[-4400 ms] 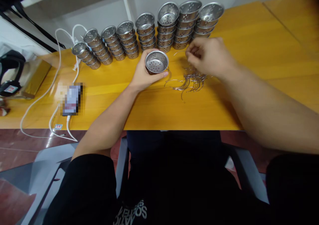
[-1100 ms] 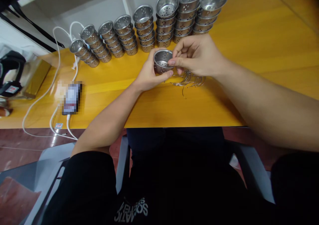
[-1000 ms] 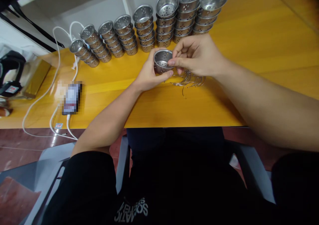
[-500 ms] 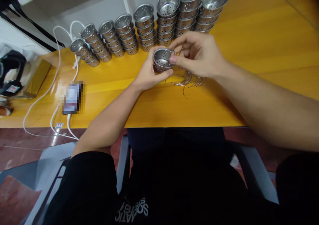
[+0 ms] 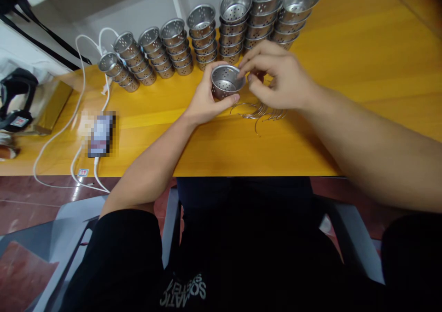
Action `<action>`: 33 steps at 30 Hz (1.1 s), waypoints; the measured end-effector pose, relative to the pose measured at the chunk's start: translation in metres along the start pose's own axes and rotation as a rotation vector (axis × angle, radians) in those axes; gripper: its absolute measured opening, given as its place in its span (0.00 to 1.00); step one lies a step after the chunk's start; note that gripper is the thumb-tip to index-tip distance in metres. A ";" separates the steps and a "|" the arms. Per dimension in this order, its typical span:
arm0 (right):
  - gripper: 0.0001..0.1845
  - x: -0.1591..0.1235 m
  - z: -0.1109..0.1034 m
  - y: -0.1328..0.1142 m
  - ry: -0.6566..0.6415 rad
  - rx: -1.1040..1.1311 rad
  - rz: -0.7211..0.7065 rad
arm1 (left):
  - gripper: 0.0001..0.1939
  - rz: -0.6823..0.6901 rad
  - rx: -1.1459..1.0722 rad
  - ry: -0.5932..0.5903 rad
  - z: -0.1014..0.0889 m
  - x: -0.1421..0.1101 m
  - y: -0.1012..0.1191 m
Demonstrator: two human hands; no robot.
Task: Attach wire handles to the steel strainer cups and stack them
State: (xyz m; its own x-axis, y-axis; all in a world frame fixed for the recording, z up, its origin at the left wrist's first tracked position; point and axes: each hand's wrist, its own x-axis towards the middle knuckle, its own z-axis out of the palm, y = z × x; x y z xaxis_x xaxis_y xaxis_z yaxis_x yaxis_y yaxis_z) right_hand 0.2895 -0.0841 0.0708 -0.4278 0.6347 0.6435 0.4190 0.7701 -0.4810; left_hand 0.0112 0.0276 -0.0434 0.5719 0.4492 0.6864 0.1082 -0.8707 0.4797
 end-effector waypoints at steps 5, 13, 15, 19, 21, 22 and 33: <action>0.10 0.000 0.003 0.004 -0.053 -0.010 -0.026 | 0.56 0.032 -0.067 0.032 -0.002 -0.004 -0.010; 0.13 -0.002 0.005 -0.006 -0.037 0.083 0.073 | 0.52 -0.061 -0.015 0.017 -0.003 0.004 0.015; 0.14 -0.001 0.003 -0.009 -0.031 0.102 0.087 | 0.56 -0.021 -0.015 0.021 -0.005 0.004 0.014; 0.15 -0.001 0.003 -0.004 -0.046 0.098 -0.007 | 0.58 0.019 -0.027 0.057 -0.007 0.001 0.005; 0.15 -0.002 0.004 0.001 -0.059 0.063 -0.084 | 0.54 -0.012 0.004 0.044 -0.008 -0.001 0.007; 0.15 -0.002 0.005 0.002 -0.068 0.044 -0.112 | 0.52 -0.024 0.022 0.040 -0.009 -0.001 0.011; 0.21 -0.007 0.012 0.001 -0.107 0.019 -0.046 | 0.46 -0.151 0.192 0.007 -0.017 0.005 0.061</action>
State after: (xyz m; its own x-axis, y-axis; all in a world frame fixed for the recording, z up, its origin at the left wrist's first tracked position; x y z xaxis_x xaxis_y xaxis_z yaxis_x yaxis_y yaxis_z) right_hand 0.2836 -0.0864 0.0590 -0.5296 0.6010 0.5986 0.3822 0.7991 -0.4641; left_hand 0.0073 -0.0200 -0.0010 0.5315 0.5782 0.6190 0.3451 -0.8152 0.4652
